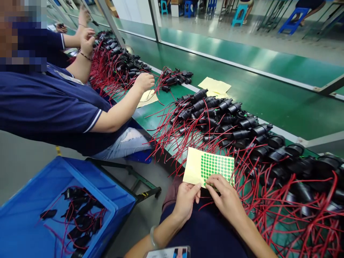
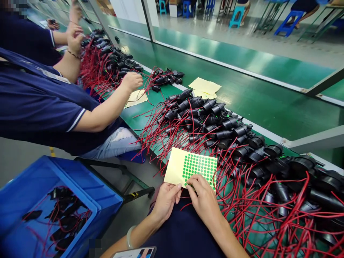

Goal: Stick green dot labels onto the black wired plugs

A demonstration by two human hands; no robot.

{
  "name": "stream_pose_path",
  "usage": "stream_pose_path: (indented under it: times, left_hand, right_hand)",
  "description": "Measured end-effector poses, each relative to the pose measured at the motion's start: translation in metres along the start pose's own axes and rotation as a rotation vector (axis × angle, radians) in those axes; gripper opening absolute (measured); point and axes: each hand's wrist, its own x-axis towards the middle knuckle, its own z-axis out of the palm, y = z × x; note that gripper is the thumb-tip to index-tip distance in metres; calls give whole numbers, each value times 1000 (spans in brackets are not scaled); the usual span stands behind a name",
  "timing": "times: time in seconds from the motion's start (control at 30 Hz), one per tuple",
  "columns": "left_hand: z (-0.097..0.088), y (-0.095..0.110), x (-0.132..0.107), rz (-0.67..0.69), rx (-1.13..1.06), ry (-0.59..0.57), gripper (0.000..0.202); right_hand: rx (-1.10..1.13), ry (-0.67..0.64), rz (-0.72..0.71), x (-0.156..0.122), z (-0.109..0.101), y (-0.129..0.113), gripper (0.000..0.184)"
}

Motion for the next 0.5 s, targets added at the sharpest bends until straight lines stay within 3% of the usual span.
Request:
stream_pose_path:
  times: [0.27, 0.5]
  left_hand:
    - [-1, -1, 3, 59, 164, 11, 25]
    - [5, -1, 7, 13, 237, 19, 35]
  right_hand:
    - [26, -25, 44, 1, -4, 2, 10]
    - [32, -28, 56, 2, -3, 4, 12]
